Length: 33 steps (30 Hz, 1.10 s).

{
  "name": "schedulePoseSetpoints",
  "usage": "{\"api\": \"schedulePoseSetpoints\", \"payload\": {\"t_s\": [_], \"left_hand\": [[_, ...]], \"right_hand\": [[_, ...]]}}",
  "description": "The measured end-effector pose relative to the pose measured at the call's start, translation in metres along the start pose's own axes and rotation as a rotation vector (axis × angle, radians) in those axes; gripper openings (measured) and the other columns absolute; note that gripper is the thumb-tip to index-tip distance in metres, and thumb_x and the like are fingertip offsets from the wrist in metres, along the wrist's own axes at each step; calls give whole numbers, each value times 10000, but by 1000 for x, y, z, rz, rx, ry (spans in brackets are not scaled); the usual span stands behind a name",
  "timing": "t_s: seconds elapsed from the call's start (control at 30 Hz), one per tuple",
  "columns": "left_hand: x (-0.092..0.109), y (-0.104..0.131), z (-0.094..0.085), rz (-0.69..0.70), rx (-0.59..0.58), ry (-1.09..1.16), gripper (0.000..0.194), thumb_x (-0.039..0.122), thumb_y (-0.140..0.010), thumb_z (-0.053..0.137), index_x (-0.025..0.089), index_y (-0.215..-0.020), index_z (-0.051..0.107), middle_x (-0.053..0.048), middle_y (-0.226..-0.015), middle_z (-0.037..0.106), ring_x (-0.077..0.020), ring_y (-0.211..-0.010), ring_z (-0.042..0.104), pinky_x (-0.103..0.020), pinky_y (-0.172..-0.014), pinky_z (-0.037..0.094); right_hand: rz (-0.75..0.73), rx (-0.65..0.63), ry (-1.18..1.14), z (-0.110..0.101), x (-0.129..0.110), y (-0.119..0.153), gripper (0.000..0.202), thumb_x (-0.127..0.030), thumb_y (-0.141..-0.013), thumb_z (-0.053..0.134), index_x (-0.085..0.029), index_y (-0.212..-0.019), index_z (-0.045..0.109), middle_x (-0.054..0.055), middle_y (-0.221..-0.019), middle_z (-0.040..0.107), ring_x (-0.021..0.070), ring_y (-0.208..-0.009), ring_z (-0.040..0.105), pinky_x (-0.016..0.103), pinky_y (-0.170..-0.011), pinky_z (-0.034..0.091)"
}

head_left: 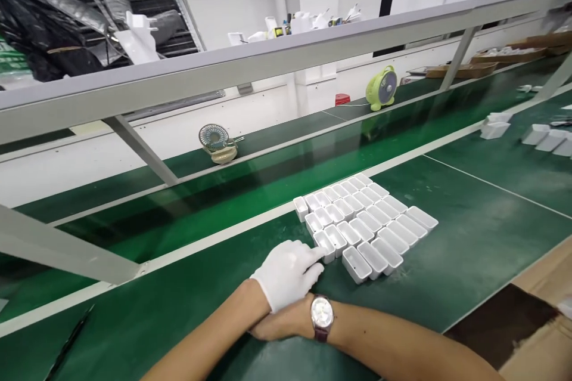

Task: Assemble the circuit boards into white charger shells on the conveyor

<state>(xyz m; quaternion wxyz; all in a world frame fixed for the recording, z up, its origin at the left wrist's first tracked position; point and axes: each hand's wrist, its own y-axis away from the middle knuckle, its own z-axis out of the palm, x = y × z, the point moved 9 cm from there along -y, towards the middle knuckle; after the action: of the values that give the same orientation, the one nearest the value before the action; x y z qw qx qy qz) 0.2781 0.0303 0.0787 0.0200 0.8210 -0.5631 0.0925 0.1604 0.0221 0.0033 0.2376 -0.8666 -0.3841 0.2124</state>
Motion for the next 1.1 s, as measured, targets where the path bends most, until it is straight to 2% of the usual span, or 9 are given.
{"api": "schedulePoseSetpoints", "payload": {"t_s": [0.1,0.2,0.3,0.43,0.73,0.9,1.0,1.03,1.1], "left_hand": [[-14,-18,-8,-25,91,82,232,307,-958,498,281,-1072,698,-32,-810,665,-191,-798,630,-320,-775,503],[-68,-27,-15,-242,290,202,428,210,-882,565,273,-1306,573,-69,-1167,625,-179,-908,632,-333,-860,518],[-129,-35,8,-486,328,392,712,118,-806,571,204,-1481,363,-114,-1270,566,-151,-878,642,-322,-856,539],[-158,-57,49,-545,196,665,813,99,-780,583,101,-1524,256,-111,-1111,673,-135,-833,658,-306,-895,534],[-155,-70,43,-493,193,656,745,76,-732,613,90,-1450,413,-81,-1061,708,-127,-832,652,-277,-884,533],[-157,-62,27,-547,315,572,641,53,-736,576,141,-1368,518,-96,-1151,663,-143,-829,638,-305,-858,532],[-133,-50,-6,-506,436,438,449,141,-820,561,186,-1264,601,-65,-1077,653,-153,-831,618,-304,-841,514],[-116,-50,-13,-435,410,392,359,202,-851,567,209,-1202,644,-39,-986,661,-154,-805,612,-289,-798,509],[-77,-50,-10,-288,179,369,248,331,-899,564,278,-1091,710,7,-860,675,-142,-715,605,-260,-690,484]], "right_hand": [[-154,-93,38,0,-13,-4,145,-147,-860,571,-177,-813,704,13,-768,737,181,-646,622,285,-543,485],[-199,-83,124,-13,-16,-7,137,-178,-905,548,-127,-879,673,81,-849,716,226,-762,643,349,-637,497],[-227,-46,170,-25,-19,-8,149,-179,-930,528,-120,-861,645,102,-887,684,235,-839,637,387,-742,486],[-202,-57,151,-24,-18,-8,151,-197,-925,546,-137,-819,634,82,-851,664,229,-814,620,381,-736,474],[-203,-61,152,-24,-17,-10,150,-207,-923,551,-142,-824,643,92,-880,673,234,-842,620,378,-745,470],[-199,-37,144,-28,-16,-9,172,-180,-930,525,-136,-808,637,85,-838,658,228,-807,619,377,-731,465],[-205,-43,147,-29,-17,-10,155,-176,-917,541,-126,-809,641,94,-839,666,231,-802,628,375,-722,474],[-206,-50,143,-29,-17,-10,144,-178,-910,554,-122,-814,646,96,-844,673,231,-801,632,374,-722,481],[-190,-79,141,-27,-16,-11,129,-198,-898,577,-119,-847,666,92,-866,693,237,-809,643,374,-708,499]]}}
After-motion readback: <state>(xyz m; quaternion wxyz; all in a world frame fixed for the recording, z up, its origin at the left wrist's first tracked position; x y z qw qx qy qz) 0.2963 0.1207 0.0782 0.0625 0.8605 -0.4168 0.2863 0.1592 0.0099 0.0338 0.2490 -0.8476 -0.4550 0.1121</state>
